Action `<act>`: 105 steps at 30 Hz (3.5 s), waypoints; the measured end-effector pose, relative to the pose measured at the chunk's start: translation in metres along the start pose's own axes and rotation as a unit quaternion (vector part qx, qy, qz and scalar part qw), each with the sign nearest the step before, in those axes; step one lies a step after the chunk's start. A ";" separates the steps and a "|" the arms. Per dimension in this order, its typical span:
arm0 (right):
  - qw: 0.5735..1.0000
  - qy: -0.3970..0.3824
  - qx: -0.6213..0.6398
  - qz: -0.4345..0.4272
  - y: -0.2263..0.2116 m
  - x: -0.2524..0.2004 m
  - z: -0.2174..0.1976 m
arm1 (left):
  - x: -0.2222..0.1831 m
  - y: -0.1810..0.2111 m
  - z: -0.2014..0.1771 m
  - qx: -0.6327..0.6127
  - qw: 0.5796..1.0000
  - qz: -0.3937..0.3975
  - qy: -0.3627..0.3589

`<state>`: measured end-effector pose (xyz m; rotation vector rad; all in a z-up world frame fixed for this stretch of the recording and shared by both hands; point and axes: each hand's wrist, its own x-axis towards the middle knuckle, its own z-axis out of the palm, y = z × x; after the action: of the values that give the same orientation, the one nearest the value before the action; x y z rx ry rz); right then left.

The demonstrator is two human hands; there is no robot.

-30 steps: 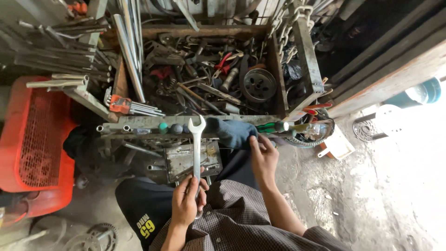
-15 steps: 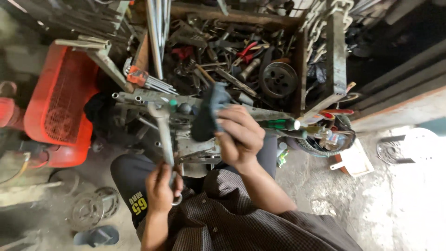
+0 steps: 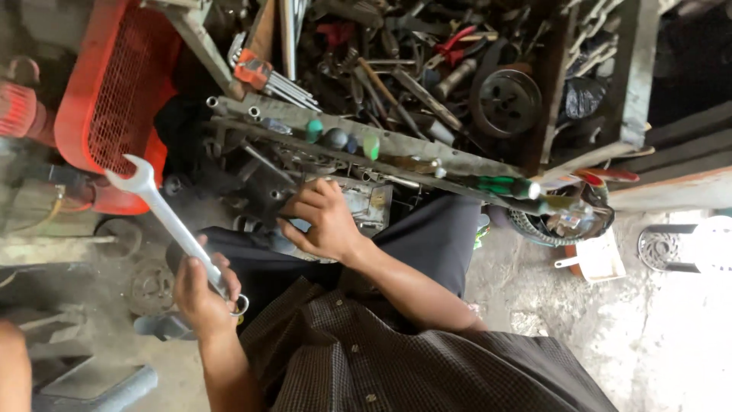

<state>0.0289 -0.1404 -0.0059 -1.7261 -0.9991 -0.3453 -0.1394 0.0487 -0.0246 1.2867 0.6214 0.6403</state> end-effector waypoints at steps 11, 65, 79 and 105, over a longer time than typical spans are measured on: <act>0.987 -0.061 0.131 0.076 0.054 -0.048 0.037 | 0.013 -0.055 -0.014 -0.049 0.992 -0.086 -0.080; 0.566 0.113 0.685 0.445 0.069 -0.075 0.030 | -0.030 -0.101 0.000 -0.308 0.731 -0.454 -0.405; 0.745 0.235 0.492 0.384 0.091 -0.088 0.046 | -0.025 -0.093 0.005 0.040 0.865 -0.298 -0.401; 0.484 0.153 0.700 0.502 0.070 -0.070 0.031 | -0.039 -0.103 0.020 0.212 0.877 -0.199 -0.383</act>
<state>0.0327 -0.1507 -0.1090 -0.3443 0.2905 0.7832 -0.1425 -0.0091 -0.1199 1.6120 0.3404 -0.3815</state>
